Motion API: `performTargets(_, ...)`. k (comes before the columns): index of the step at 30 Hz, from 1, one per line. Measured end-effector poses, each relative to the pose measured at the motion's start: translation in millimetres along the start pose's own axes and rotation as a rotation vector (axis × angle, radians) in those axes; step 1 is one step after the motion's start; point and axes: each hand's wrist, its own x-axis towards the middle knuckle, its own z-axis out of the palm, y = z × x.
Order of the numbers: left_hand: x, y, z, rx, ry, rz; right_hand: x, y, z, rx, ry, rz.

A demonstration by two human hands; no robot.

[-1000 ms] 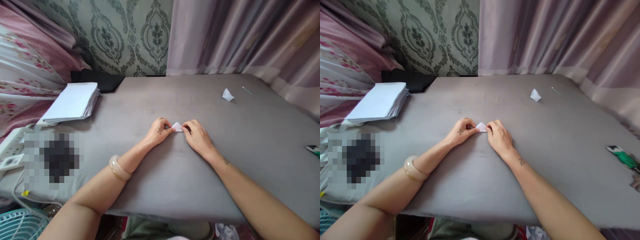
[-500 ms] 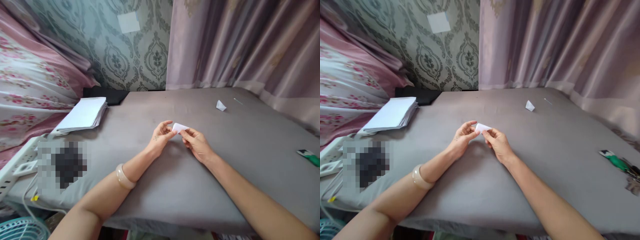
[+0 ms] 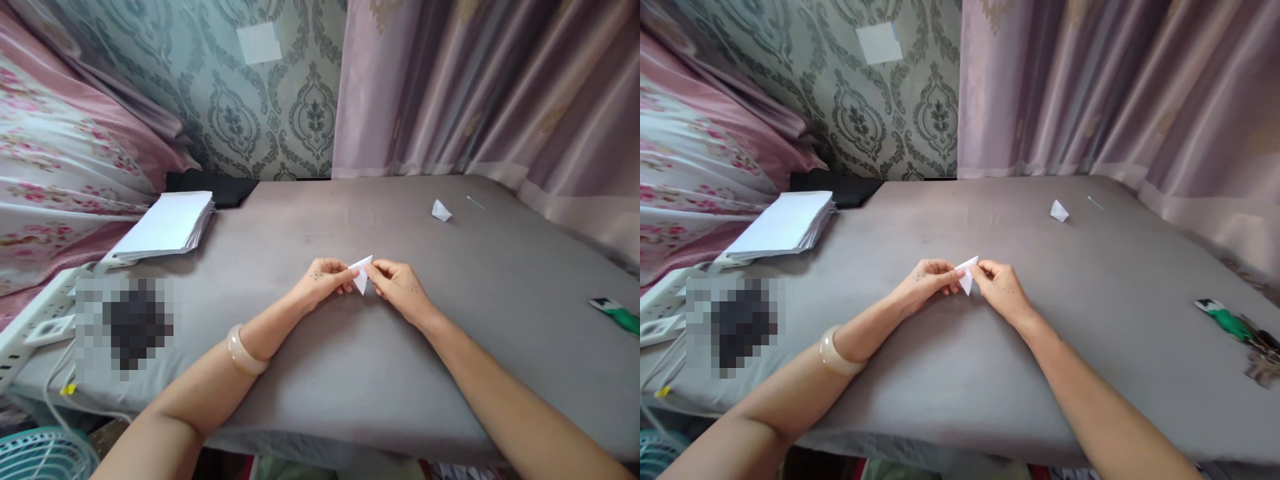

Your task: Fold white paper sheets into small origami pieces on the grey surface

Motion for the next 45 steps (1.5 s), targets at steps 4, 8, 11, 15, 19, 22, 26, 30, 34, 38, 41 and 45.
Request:
performTargets(4,-1.5,1.9,0.1,-0.003,-0.008,0.018,2.9,4.7,1.3,0.014,0.053,-0.035)
performTargets(8,-3.5,4.4,1.3,0.028,-0.096,-0.025,7.3,9.2,0.9,-0.046,0.065,-0.095)
performTargets(11,-3.4,3.7,1.3,0.04,-0.127,-0.035,6.6,8.4,0.2,-0.047,0.05,-0.094)
performTargets(15,-0.5,1.2,-0.2,-0.04,0.004,0.064,1.5,2.0,1.2,0.018,0.035,-0.03)
performTargets(19,3.0,-1.5,-2.6,-0.151,0.06,0.112,-1.2,-3.1,4.0,0.054,0.009,0.013)
performTargets(22,5.0,-4.9,-3.6,-0.187,0.048,0.095,-0.1,-2.0,5.1,0.059,0.07,-0.039)
performTargets(26,6.8,-6.6,-3.6,-0.207,0.058,0.139,1.1,1.7,3.3,0.016,0.106,-0.064)
performTargets(30,6.5,-3.2,-2.5,-0.218,0.1,0.149,-0.3,4.2,1.7,-0.11,0.135,-0.11)
performTargets(34,5.8,-1.9,-1.5,-0.24,0.159,0.121,-4.4,4.9,4.1,-0.32,0.325,-0.376)
performTargets(38,6.6,-4.0,-1.6,-0.239,0.162,0.131,-8.0,6.3,8.8,-0.443,0.325,-0.472)
performTargets(41,7.8,-6.1,-1.7,-0.243,0.167,0.138,-10.0,8.3,12.1,-0.503,0.288,-0.479)
performTargets(45,9.4,-8.1,-1.6,-0.247,0.224,0.138,-15.6,7.5,17.5,-0.615,0.279,-0.505)
